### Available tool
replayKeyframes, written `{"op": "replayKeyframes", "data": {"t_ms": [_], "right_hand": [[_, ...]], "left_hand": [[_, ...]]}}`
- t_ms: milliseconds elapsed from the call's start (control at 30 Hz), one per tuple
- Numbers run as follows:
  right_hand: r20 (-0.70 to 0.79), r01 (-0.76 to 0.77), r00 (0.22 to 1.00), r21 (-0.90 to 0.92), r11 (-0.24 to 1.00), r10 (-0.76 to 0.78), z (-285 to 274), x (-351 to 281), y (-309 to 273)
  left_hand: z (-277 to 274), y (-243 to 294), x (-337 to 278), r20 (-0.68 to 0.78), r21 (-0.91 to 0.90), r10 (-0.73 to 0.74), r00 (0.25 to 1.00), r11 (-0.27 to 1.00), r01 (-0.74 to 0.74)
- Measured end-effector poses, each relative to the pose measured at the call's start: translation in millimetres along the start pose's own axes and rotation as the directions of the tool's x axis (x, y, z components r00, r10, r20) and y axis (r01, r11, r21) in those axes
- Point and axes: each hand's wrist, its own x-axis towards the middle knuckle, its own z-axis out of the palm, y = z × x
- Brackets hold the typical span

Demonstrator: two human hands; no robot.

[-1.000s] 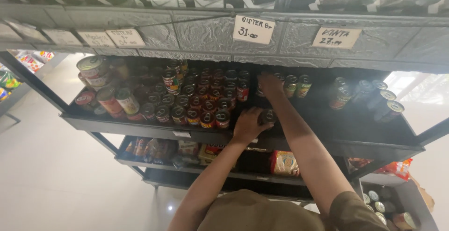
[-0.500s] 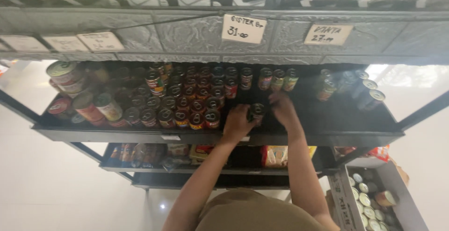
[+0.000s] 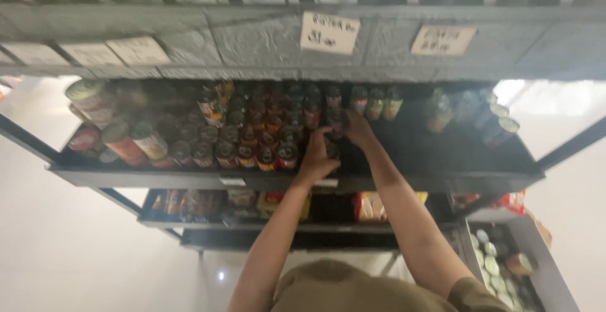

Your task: Stocking shelves with canned goods from a cardboard box.

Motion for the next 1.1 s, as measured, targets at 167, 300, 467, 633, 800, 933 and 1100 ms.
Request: {"op": "replayKeyframes", "data": {"t_ms": [167, 300, 467, 633, 800, 933, 1100], "right_hand": [[-0.154, 0.128, 0.98, -0.02, 0.992, -0.129, 33.7, 36.1, 35.0], [-0.152, -0.056, 0.988, -0.1, 0.993, 0.041, 32.1, 43.5, 12.4], [-0.19, -0.123, 0.976, -0.092, 0.988, 0.104, 65.6, 59.4, 68.3], [-0.136, 0.0, 0.991, 0.073, 0.997, 0.01, 44.4, 8.7, 54.8], [0.131, -0.199, 0.977, 0.271, 0.942, 0.169, -28.7, -104.4, -102.3], [0.019, -0.257, 0.966, 0.155, 0.954, 0.257, -10.7, -88.7, -96.5], [-0.146, -0.287, 0.944, 0.086, 0.954, 0.297, 19.2, -39.6, -41.7]], "left_hand": [[-2.7, 1.3, 0.8, -0.025, 0.037, 0.095, 0.995, 0.995, -0.094], [-3.4, 12.9, -0.4, 0.016, 0.047, 0.014, 1.0, 0.999, -0.015], [-21.8, 64.7, -11.3, 0.096, -0.005, -0.142, 0.985, 0.99, 0.143], [-23.3, 71.8, -14.1, -0.009, 0.036, -0.172, 0.985, 0.984, 0.172], [-7.6, 45.0, -1.0, -0.095, -0.091, -0.087, 0.992, 0.993, 0.078], [12.3, 11.5, 15.0, -0.204, 0.0, 0.044, 0.978, 0.999, -0.045], [11.4, -0.4, 16.3, -0.207, -0.032, -0.093, 0.974, 0.996, 0.088]]}}
